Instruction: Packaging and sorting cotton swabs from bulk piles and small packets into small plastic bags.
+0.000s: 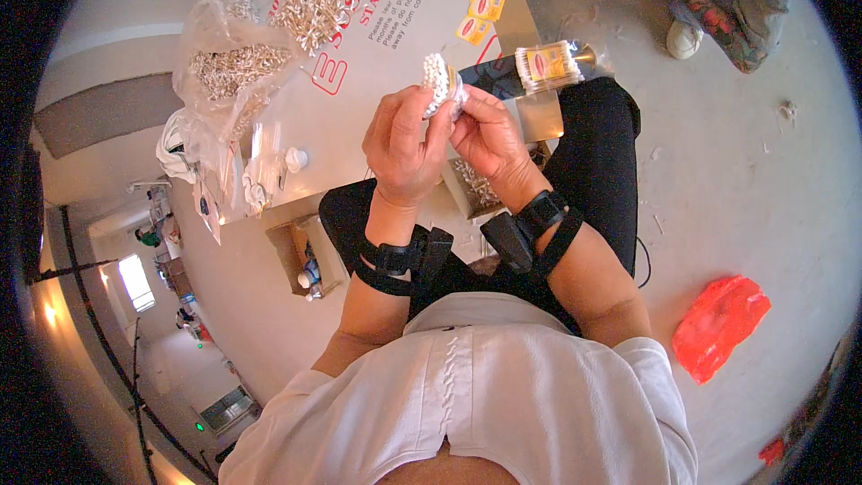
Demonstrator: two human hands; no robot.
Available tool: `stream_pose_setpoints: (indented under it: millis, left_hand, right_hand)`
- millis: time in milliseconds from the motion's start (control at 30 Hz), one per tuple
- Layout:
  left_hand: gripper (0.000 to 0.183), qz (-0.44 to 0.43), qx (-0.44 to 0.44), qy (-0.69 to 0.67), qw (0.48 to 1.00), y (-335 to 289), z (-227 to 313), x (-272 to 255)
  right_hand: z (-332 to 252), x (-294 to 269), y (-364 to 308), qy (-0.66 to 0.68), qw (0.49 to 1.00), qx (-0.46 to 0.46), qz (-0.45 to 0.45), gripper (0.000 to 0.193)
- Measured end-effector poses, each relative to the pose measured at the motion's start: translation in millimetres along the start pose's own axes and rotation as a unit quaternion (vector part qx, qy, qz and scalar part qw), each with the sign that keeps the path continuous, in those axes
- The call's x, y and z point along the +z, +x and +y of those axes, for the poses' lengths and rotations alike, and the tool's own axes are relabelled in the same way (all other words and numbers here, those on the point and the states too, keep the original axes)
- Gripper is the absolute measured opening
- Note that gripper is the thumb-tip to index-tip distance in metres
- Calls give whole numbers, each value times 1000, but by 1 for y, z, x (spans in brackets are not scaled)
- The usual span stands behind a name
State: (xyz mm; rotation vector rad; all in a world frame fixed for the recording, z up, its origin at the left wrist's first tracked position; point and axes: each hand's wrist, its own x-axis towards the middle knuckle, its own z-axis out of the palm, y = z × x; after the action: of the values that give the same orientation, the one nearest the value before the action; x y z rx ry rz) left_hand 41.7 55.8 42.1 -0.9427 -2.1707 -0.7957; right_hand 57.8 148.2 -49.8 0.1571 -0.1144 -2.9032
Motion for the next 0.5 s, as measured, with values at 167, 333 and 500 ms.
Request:
stream_pose_setpoints:
  millis: [167,333,500]
  left_hand:
    - [41,1,18,5,1000,1,0,-2]
    - [40,17,-2,-24,1000,-1,1,0]
    - [40,13,-20,-19,1000,2,3,-1]
  right_hand:
    - [0,2,-1,6,1000,2,-11,26]
    - [0,-2,1,10,1000,-4,-4,28]
    - [0,0,1,11,1000,-1,-21,29]
